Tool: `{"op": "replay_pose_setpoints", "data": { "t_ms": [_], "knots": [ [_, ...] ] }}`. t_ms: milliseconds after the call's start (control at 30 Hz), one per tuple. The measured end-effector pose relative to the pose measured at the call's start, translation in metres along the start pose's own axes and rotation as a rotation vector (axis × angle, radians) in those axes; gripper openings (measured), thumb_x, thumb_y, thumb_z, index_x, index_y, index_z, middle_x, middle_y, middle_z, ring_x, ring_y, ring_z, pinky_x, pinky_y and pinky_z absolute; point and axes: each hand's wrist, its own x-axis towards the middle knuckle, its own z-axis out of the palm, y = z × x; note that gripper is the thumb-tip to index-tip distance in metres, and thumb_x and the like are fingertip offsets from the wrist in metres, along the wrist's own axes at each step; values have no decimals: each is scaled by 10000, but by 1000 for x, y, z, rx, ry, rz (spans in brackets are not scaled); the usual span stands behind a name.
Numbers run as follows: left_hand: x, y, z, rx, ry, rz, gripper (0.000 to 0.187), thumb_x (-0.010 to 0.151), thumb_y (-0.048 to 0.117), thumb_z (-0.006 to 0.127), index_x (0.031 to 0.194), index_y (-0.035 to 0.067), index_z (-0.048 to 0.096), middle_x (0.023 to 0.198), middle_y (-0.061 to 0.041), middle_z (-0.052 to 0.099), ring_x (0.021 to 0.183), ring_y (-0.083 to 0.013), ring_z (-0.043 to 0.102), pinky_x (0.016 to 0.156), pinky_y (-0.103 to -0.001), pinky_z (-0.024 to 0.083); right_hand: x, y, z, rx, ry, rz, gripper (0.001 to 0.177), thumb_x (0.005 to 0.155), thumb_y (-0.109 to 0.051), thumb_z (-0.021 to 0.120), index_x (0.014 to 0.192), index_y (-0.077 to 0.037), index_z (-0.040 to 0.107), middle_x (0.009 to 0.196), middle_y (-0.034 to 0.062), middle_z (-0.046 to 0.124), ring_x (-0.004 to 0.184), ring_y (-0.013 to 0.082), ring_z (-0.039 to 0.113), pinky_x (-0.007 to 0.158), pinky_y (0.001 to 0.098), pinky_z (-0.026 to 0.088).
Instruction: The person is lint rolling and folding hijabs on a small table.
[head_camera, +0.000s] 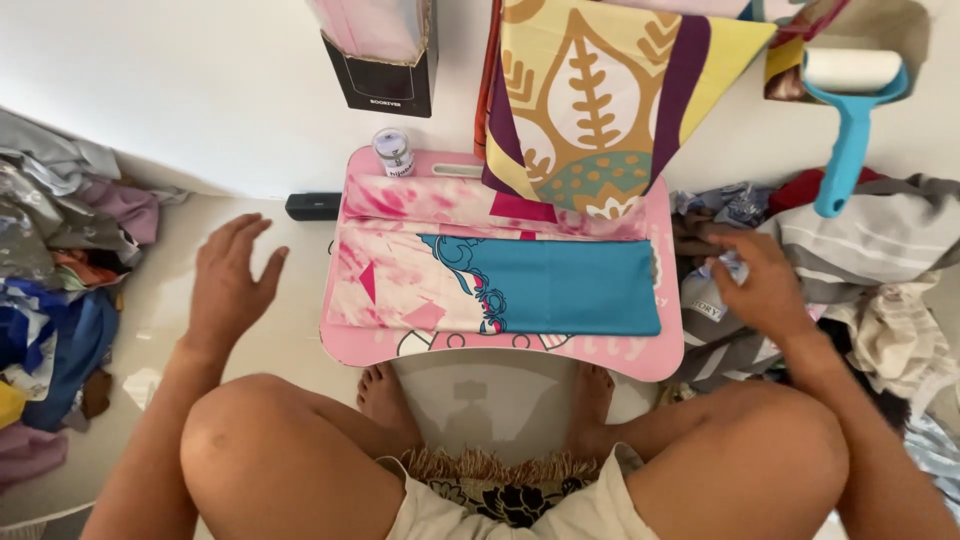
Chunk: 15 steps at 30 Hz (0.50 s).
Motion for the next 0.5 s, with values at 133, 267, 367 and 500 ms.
{"op": "replay_pose_setpoints", "data": {
  "t_ms": [133, 267, 367, 500],
  "knots": [
    [2, -4, -39, -3, 72, 77, 406, 957, 39, 780, 1313, -78, 624, 1331, -248, 642, 1199, -404, 608, 1041, -472, 462, 4, -10, -49, -131, 30, -102, 391, 879, -55, 721, 1266, 0, 712, 1238, 197, 667, 1092, 365, 615, 946, 421, 493],
    [-1, 4, -77, 20, 107, 59, 395, 1005, -4, 771, 1351, -124, 623, 1382, -281, 623, 1262, -440, 593, 1081, -503, 457, 9, -50, -87, -222, 66, -196, 357, 910, -36, 722, 1260, 33, 700, 1216, 191, 682, 1123, 365, 615, 971, 423, 495],
    [-4, 5, -92, 28, 134, 58, 390, 1017, -34, 770, 1361, -141, 621, 1394, -292, 620, 1283, -449, 583, 1097, -508, 459, 14, -77, -101, -275, 39, -242, 369, 909, -48, 715, 1273, 8, 689, 1177, 162, 675, 1115, 341, 606, 964, 409, 492],
    [-13, 10, -106, 9, 148, 29, 385, 1020, -31, 748, 1360, -154, 615, 1403, -295, 602, 1295, -446, 562, 1108, -502, 448, 14, -90, -96, -308, 3, -341, 411, 877, -76, 706, 1280, -3, 673, 1170, 148, 672, 1055, 340, 596, 934, 405, 491]
  ]
}}
